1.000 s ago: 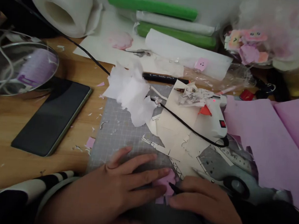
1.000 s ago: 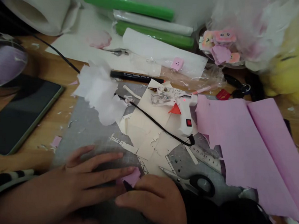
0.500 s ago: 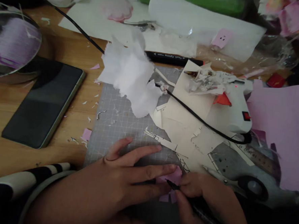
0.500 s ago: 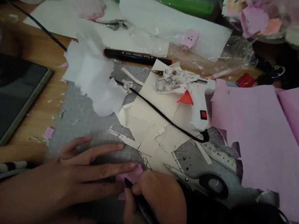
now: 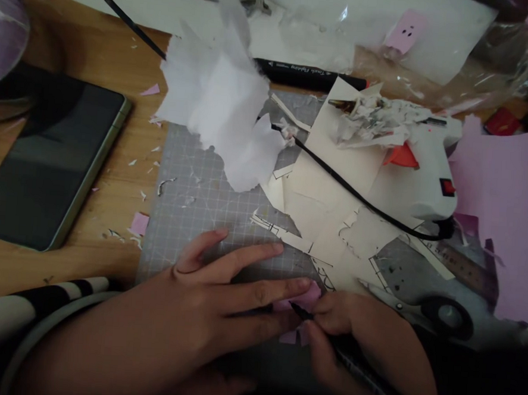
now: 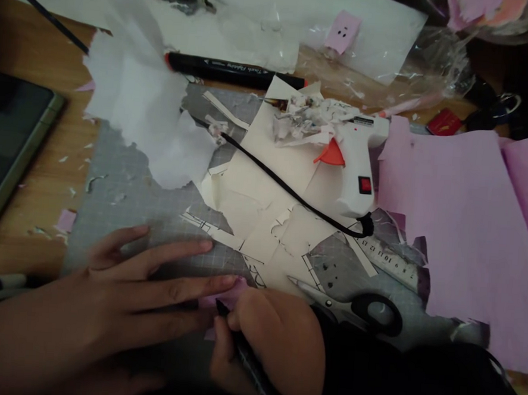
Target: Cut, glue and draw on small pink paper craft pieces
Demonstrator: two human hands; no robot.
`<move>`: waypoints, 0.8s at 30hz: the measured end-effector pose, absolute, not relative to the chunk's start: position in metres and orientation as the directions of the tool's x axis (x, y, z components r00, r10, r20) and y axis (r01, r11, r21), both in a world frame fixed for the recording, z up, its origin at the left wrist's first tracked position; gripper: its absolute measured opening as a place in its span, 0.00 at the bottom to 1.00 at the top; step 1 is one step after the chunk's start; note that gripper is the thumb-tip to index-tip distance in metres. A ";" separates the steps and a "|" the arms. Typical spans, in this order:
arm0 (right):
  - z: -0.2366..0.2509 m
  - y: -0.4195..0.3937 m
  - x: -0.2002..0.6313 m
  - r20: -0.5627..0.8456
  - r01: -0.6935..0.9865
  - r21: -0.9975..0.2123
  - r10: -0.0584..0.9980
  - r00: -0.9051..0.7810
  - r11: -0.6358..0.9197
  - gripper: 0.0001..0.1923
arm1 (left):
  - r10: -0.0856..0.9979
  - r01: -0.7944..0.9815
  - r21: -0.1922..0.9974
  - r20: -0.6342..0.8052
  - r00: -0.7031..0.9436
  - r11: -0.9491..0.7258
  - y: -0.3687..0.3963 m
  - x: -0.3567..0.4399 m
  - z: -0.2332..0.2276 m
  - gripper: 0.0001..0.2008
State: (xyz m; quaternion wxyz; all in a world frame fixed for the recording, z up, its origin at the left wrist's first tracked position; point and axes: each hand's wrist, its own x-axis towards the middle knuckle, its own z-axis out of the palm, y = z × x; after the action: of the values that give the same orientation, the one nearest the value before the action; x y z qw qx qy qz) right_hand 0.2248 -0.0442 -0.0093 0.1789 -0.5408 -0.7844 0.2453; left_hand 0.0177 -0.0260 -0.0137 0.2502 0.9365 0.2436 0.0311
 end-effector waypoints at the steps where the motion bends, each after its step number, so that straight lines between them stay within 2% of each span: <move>1: -0.011 -0.046 0.225 0.027 0.757 -0.589 0.943 -0.331 0.283 0.15 | 0.475 0.443 0.482 -0.062 0.878 -0.756 -0.026 0.018 -0.014 0.28; 6: -0.016 -0.051 0.225 0.020 0.738 -0.630 0.955 -0.294 0.240 0.14 | 0.483 0.449 0.482 -0.059 0.874 -0.752 -0.027 0.017 -0.013 0.27; 13: -0.014 -0.052 0.225 0.011 0.764 -0.607 0.963 -0.268 0.219 0.14 | 0.486 0.451 0.469 -0.052 0.872 -0.759 -0.025 0.019 -0.013 0.27; 19: -0.007 -0.044 0.228 -0.001 0.774 -0.564 0.937 -0.350 0.288 0.13 | 0.481 0.449 0.463 -0.053 0.875 -0.765 -0.026 0.018 -0.014 0.28; 24: -0.008 -0.042 0.225 -0.017 0.794 -0.546 0.944 -0.329 0.267 0.13 | 0.486 0.443 0.473 -0.035 0.873 -0.761 -0.026 0.017 -0.015 0.28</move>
State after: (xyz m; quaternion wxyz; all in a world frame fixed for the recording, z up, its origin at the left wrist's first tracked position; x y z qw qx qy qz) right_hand 0.2252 -0.0424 -0.0080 0.1585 -0.5572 -0.7800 0.2369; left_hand 0.0174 -0.0263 -0.0149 0.2407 0.9374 0.2477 0.0449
